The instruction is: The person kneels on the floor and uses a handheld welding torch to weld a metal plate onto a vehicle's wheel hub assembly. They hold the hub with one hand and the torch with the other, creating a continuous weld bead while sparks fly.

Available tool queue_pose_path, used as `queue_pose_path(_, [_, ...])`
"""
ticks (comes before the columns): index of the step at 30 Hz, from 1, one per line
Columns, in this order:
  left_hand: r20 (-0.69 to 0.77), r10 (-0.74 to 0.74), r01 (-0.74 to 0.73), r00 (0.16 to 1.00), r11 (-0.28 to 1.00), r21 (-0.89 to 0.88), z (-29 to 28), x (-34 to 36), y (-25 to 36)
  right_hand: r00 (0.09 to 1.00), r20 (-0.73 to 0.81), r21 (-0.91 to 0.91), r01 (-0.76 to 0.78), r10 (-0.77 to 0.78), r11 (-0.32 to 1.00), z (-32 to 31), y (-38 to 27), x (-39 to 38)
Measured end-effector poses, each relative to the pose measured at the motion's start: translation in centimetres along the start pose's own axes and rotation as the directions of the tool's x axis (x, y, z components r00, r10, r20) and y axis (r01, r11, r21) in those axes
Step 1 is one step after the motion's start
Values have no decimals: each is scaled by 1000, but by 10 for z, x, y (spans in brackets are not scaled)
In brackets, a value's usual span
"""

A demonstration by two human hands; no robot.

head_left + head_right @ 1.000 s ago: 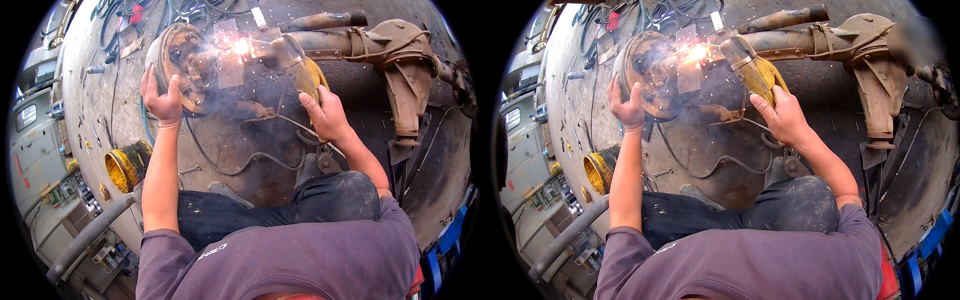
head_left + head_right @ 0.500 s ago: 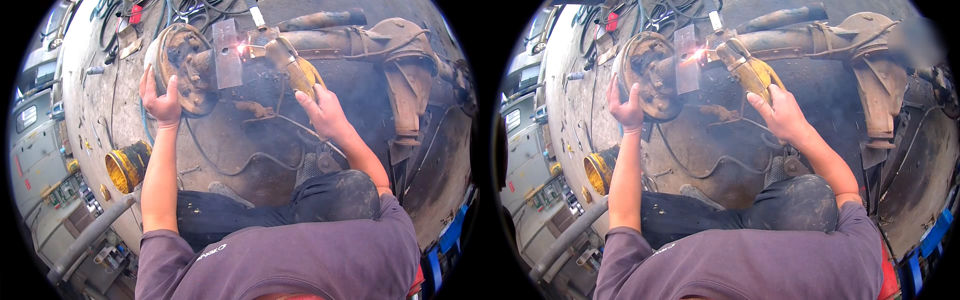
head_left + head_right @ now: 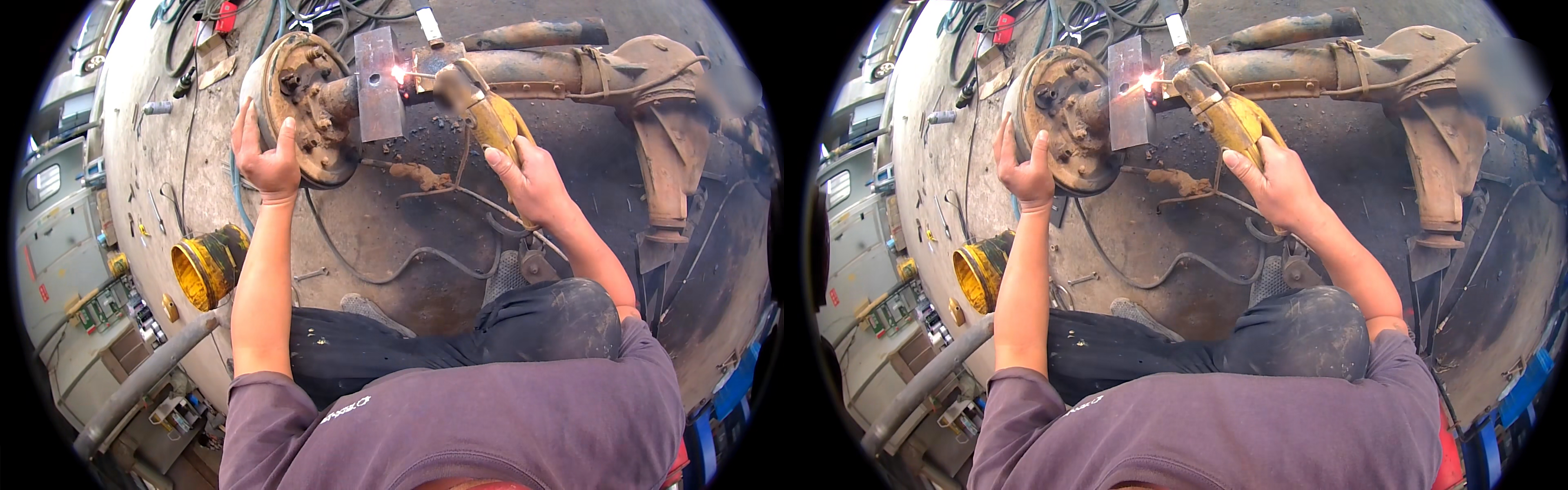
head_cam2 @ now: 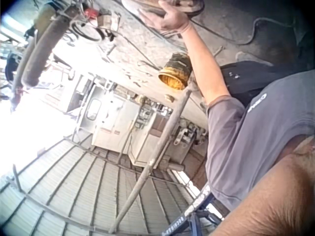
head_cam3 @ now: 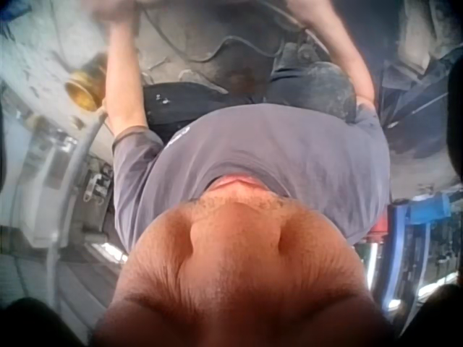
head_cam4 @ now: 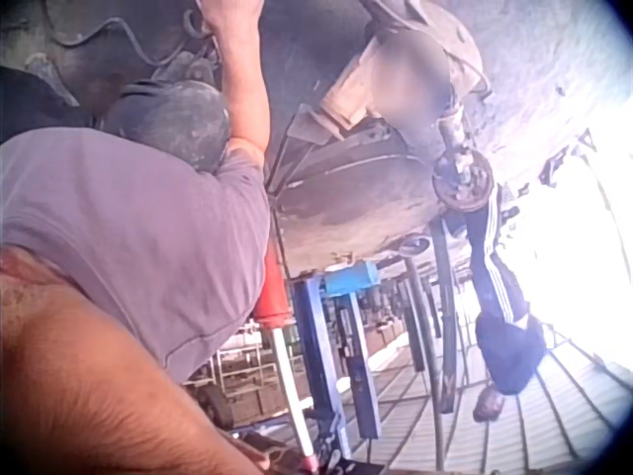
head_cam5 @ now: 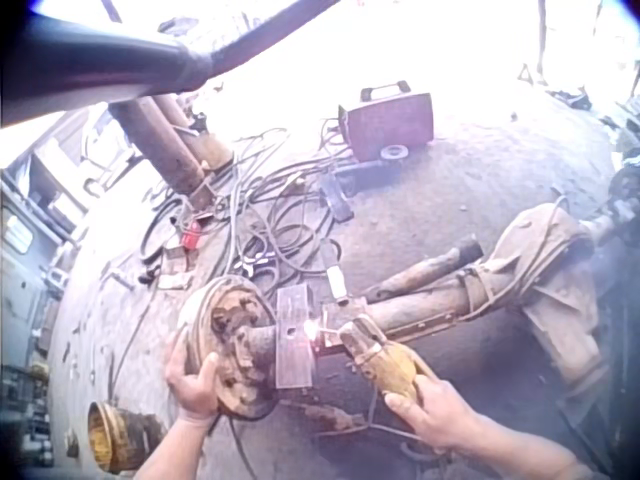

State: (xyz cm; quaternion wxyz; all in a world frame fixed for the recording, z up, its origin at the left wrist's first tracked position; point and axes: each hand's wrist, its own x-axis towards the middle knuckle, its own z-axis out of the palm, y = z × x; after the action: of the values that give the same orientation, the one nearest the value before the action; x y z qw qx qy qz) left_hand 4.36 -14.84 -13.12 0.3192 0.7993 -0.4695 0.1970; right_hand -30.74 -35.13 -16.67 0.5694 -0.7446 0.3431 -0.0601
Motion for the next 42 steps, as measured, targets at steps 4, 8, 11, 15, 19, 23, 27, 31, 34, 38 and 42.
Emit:
queue_pose_path(4, [-6,-2,2,1000,1000,1,0,1,0,1000,-6,-1,13,-13,1000,0,-1,0])
queue_pose_path(8, [-9,-4,4,1000,1000,-5,1,-1,0,999,15,24,-33,33,999,-1,-3,-1])
queue_pose_path(11, [-30,7,-8,1000,1000,-24,4,-1,-10,999,-36,106,31,-28,994,4,-1,-2])
queue_pose_path(15, [-21,2,-3,1000,998,-61,3,-3,-7,992,52,21,-117,116,993,-2,-9,0])
queue_pose_path(19, [32,-34,34,999,999,-7,0,-2,0,999,-23,-13,26,-26,1000,3,4,0])
queue_pose_path(23, [2,-29,29,1000,999,-18,0,-1,0,999,-28,-8,41,-41,999,4,1,0])
queue_pose_path(27, [-4,-23,23,1000,1000,-12,0,0,0,1000,-14,-1,19,-19,1000,3,0,0])
queue_pose_path(31, [-7,-21,21,1000,1000,-7,1,-1,-1,1000,-17,14,21,-21,1000,3,-1,0])
queue_pose_path(34, [-15,-44,43,999,998,-37,2,-2,0,1000,-19,-6,24,-24,1000,3,1,0])
queue_pose_path(38, [4,-27,27,1000,1000,-2,0,-4,1,1000,-18,-14,24,-25,1000,4,1,0])
queue_pose_path(42, [-6,-36,36,999,999,-7,0,-5,0,1000,-18,18,2,-2,1000,6,3,0])
